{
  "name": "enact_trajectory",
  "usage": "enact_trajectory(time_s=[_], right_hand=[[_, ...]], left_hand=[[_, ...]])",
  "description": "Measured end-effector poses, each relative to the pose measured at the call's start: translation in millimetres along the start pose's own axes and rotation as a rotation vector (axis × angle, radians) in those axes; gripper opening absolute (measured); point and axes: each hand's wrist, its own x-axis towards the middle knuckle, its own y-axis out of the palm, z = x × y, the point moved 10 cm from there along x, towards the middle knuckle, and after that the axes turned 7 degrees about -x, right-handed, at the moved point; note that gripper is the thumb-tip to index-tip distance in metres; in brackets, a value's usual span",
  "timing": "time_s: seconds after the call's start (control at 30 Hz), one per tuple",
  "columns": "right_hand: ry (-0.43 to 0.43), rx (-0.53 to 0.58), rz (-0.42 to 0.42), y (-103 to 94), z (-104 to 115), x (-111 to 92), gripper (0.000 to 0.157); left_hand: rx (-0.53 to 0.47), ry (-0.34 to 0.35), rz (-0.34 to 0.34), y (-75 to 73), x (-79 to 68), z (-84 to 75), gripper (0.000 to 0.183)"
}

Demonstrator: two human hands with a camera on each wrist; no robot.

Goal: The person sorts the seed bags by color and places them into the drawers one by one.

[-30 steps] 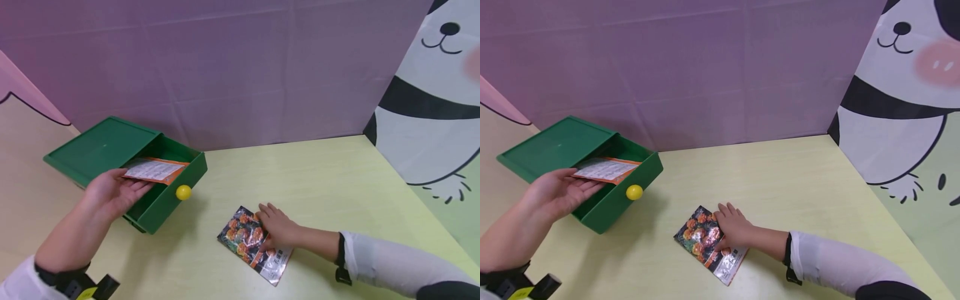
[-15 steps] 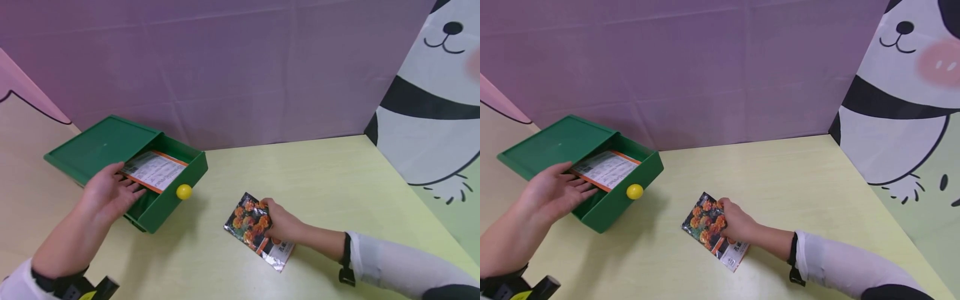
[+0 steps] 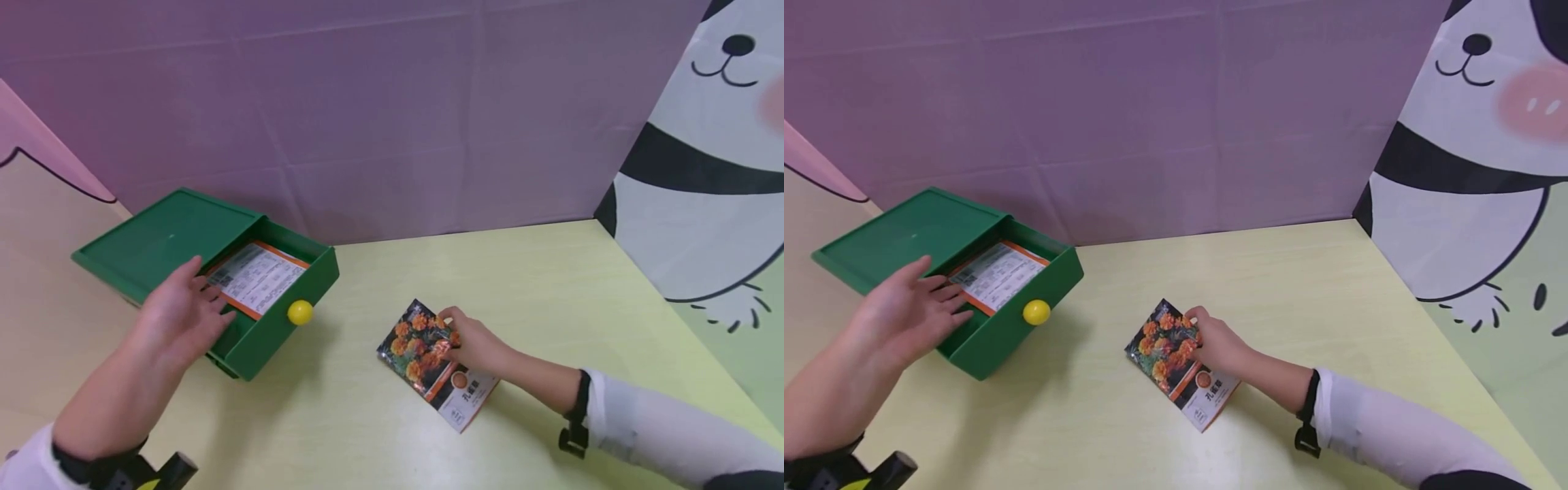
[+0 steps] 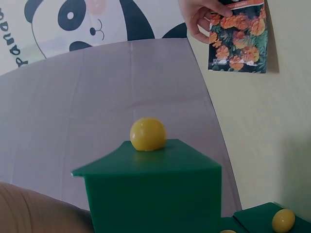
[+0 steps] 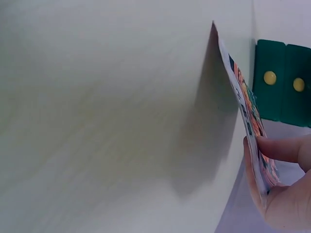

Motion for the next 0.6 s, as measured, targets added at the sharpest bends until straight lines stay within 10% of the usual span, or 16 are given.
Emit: enact_trajectory(time_s=[0.33,0.6], right_hand=[[0.002,-0.007,-0.022,-27.9,-6,5,0.055],[0.074,0.036,-0.115,-59.6,-12,8,0.058]], left_hand=[[0.192,0.137,0.023,16.4,-13.8,1.2,0.071],[0.472,0.471,0.049,63.1,-44.7,0.7,0.064]])
